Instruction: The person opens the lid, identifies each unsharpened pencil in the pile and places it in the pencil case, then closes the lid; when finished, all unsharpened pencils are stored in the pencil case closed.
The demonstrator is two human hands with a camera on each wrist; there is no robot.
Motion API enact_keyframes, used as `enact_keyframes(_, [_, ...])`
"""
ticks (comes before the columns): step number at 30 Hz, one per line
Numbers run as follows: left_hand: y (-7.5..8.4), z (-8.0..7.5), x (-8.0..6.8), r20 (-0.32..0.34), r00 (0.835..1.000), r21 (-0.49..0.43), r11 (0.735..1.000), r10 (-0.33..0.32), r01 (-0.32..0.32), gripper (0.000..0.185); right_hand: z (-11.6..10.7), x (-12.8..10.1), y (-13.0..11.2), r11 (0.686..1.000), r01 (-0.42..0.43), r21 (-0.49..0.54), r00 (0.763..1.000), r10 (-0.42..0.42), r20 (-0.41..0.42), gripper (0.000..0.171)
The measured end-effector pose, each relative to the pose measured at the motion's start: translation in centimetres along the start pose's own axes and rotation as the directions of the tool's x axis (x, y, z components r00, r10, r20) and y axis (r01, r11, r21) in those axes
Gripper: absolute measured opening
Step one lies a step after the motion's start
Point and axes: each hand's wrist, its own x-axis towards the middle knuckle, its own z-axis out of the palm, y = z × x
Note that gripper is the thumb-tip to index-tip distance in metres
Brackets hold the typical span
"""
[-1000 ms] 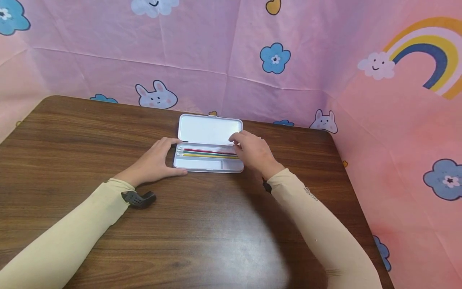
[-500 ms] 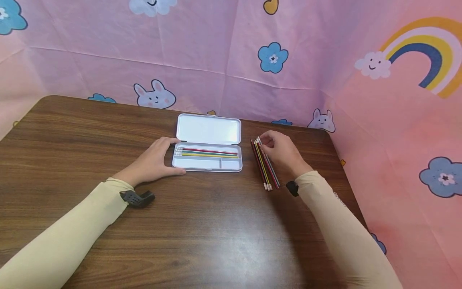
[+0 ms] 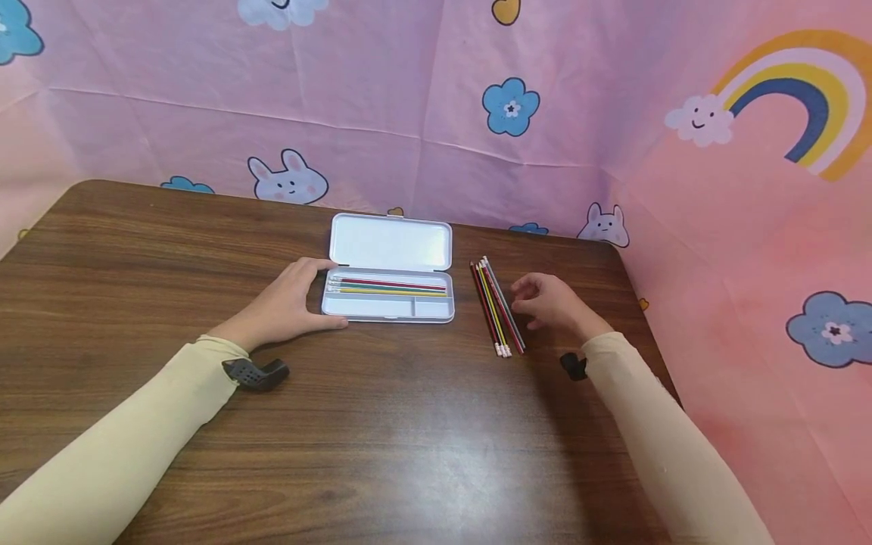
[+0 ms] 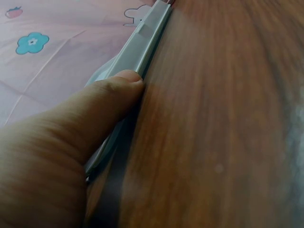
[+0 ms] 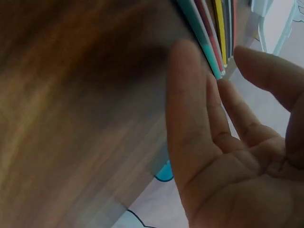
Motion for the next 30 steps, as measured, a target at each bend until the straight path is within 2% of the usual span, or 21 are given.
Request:
enact_keyframes(6, [0.0, 0.0, 0.0, 0.0, 1.0, 0.003, 1.0, 0.002, -0.002, 0.106, 0.5, -0.1, 0.4, 0.998, -0.047, 0.036, 0.997, 0.044, 0.068, 0.04])
enact_keyframes(13, [-0.1, 0.1, 0.0, -0.005, 1.0, 0.008, 1.0, 0.006, -0.006, 0.106, 1.2, -0.2, 0.5, 0.994, -0.06, 0.087, 0.996, 0.054, 0.072, 0.043])
enact_keyframes(20, [-0.2, 0.1, 0.0, -0.009, 1.0, 0.011, 1.0, -0.004, 0.004, 0.105, 1.6, 0.1, 0.3, 0.998, -0.062, 0.016, 0.997, 0.061, 0.056, 0.042])
enact_keyframes(30, [-0.1, 0.1, 0.1, -0.006, 1.0, 0.002, 1.0, 0.0, 0.0, 0.106, 1.6, 0.2, 0.6, 0.998, -0.061, 0.009, 0.997, 0.06, 0.043, 0.039])
